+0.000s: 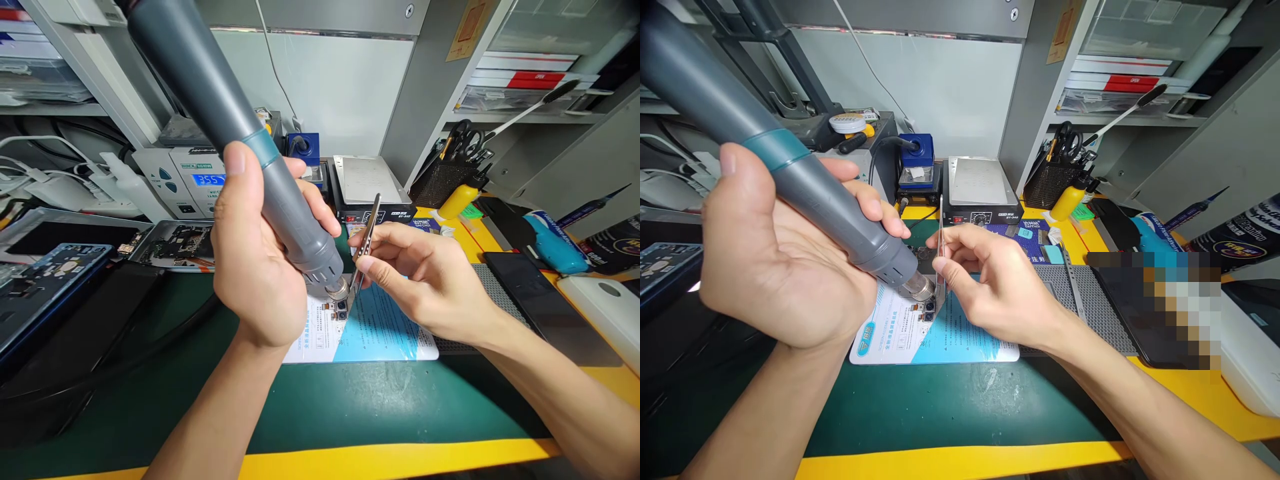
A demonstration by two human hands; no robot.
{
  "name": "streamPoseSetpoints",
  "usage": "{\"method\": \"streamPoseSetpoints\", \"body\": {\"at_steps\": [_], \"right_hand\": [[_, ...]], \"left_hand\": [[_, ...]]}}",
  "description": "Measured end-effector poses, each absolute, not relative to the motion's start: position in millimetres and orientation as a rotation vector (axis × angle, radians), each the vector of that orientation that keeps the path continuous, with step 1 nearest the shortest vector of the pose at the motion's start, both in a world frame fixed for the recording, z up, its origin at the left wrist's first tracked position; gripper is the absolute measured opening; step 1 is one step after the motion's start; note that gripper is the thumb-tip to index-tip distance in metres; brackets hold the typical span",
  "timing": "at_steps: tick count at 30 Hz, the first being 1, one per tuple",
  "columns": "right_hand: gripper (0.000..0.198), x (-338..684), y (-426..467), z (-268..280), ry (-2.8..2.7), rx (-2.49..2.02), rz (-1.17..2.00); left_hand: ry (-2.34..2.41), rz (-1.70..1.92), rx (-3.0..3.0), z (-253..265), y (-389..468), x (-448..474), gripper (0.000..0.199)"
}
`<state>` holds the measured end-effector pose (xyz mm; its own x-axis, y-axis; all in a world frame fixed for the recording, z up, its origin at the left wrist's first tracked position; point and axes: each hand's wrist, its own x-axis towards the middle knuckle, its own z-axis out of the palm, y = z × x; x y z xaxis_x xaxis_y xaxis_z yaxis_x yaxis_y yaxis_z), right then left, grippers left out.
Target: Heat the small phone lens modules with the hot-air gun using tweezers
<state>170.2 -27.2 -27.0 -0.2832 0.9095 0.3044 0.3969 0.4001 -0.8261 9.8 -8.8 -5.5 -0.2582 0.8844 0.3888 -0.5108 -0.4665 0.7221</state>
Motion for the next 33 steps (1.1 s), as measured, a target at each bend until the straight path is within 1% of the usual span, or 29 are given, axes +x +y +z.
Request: {"method": "streamPoseSetpoints", "body": {"at_steps": [5, 11, 16, 22, 33], "right_hand": [[0.016, 171.1, -27.0, -27.1, -1.907, -1.134, 0.743], [0.015, 170.6, -27.4, -26.1, -1.916, -1.122, 0.771], [0.016, 170.5, -27.9, -26.3, -1.915, -1.1, 0.793], [0.012, 170.6, -27.2, -26.9, -1.812, -1.067, 0.895], [0.011, 168.9, -24.3, -27.3, -1.721, -1.059, 0.982]], "left_hand": [[0.544, 1.885, 0.955, -5.9, -7.6, 11.6, 0.056], [0.538, 1.9, 0.962, -7.4, -6.0, 12.1, 0.059], [0.539, 1.855, 0.969, -6.1, -7.2, 10.1, 0.053], [0.495, 1.908, 0.973, -9.2, -4.1, 10.4, 0.044], [0.517, 1.881, 0.964, -7.4, -4.4, 7.0, 0.042]]}}
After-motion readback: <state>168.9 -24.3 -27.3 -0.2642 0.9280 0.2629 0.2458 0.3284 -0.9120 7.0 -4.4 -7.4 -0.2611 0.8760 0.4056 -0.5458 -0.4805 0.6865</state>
